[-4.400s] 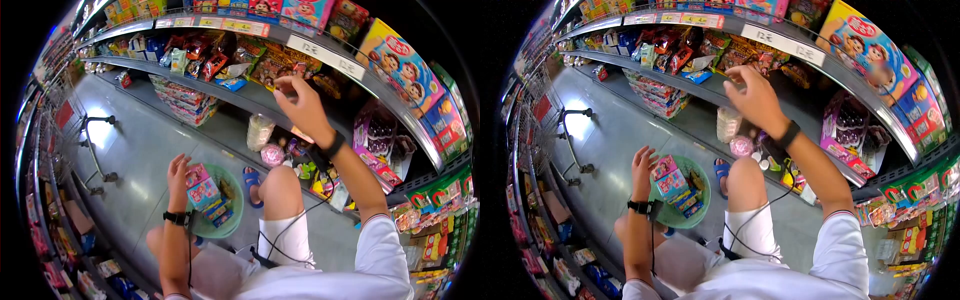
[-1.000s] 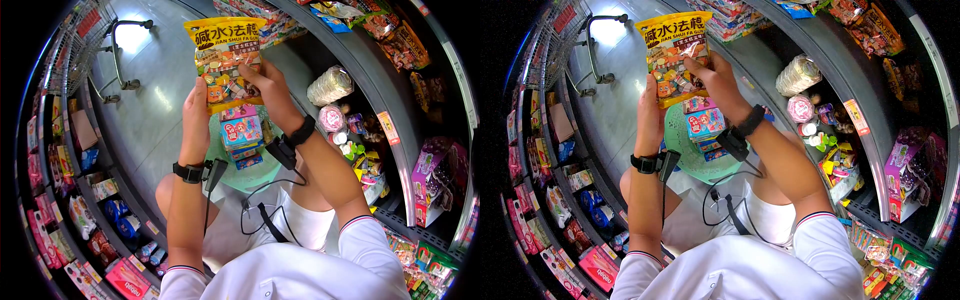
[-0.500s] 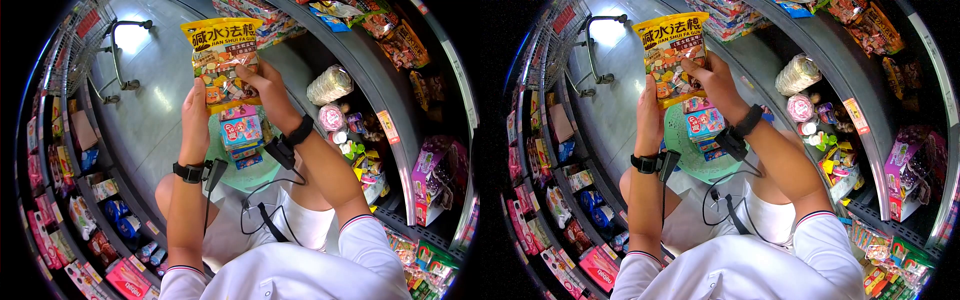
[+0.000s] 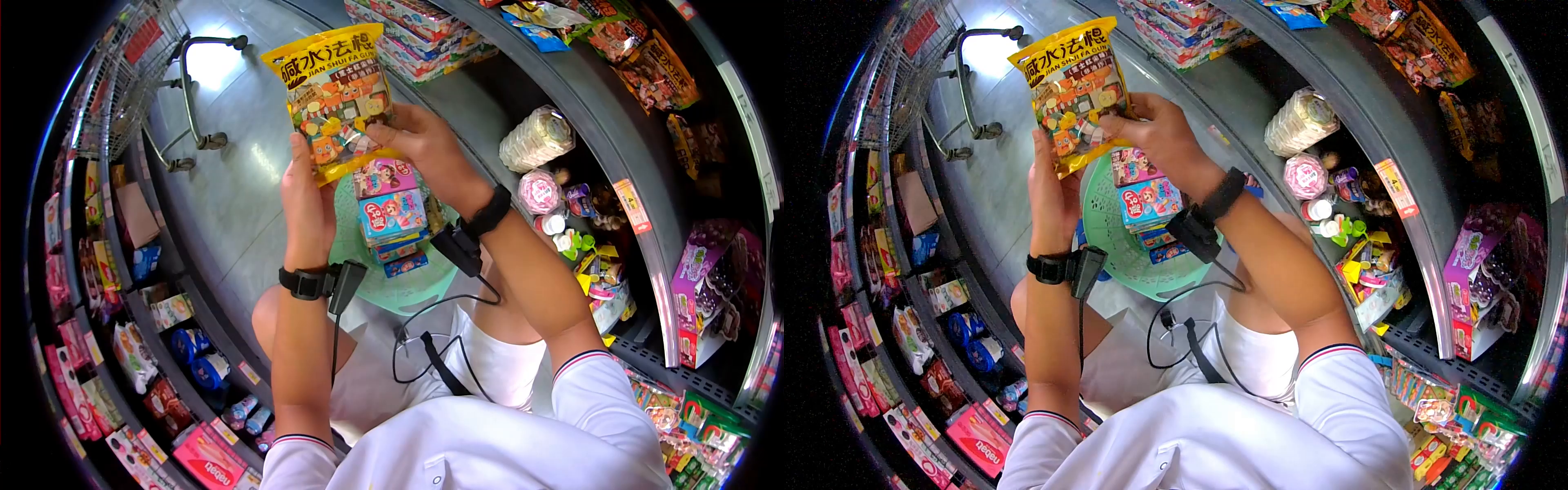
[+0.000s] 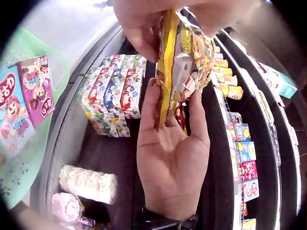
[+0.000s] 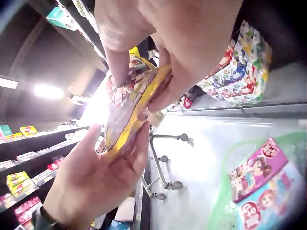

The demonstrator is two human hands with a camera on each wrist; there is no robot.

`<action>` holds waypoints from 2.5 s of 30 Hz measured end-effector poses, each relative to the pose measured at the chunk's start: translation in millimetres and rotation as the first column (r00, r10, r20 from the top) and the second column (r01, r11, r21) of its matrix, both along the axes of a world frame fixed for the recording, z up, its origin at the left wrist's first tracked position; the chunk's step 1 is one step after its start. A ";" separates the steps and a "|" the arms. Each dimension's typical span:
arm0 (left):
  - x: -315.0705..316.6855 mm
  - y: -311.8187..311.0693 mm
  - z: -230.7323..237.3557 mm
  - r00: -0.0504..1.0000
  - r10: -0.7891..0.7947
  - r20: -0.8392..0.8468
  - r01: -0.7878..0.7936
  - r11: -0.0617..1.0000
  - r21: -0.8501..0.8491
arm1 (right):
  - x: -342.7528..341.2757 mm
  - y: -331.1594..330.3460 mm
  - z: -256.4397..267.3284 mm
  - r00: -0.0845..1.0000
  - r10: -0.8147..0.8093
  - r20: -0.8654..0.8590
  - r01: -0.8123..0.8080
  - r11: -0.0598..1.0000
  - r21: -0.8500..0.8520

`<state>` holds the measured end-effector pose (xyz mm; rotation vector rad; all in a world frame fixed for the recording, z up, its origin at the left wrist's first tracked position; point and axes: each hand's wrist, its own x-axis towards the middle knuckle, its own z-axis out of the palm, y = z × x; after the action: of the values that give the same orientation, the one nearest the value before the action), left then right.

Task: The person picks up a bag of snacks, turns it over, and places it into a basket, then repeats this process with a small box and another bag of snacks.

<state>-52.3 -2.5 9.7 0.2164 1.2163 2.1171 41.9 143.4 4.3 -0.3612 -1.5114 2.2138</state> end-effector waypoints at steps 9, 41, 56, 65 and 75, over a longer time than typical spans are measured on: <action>3.5 3.9 -5.9 1.000 -0.018 -0.006 0.018 0.998 0.065 | 3.3 -0.8 9.2 0.991 -0.113 -0.073 0.106 0.989 -0.099; 1.6 0.5 -8.0 0.991 0.030 -0.133 -0.030 1.000 0.001 | 6.6 0.5 4.5 0.995 -0.103 0.017 0.102 0.994 0.034; 5.5 1.2 -10.5 0.944 0.113 -0.308 -0.152 0.983 -0.104 | -3.3 3.8 -19.6 0.960 -0.280 0.030 0.270 0.946 0.179; -7.5 -6.7 -17.3 0.949 -0.295 -0.111 0.256 0.927 -0.274 | 6.9 10.9 -1.1 0.991 -0.094 0.095 0.113 0.971 -0.211; -15.2 -27.2 -24.4 0.907 -0.318 -0.275 0.089 0.785 -0.613 | -17.0 -23.4 -41.9 0.976 0.017 0.215 0.000 0.997 -0.080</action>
<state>-67.5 -29.6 -14.7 0.4527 1.9164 1.4467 24.8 120.0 -37.6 -0.6397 -1.5361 2.3083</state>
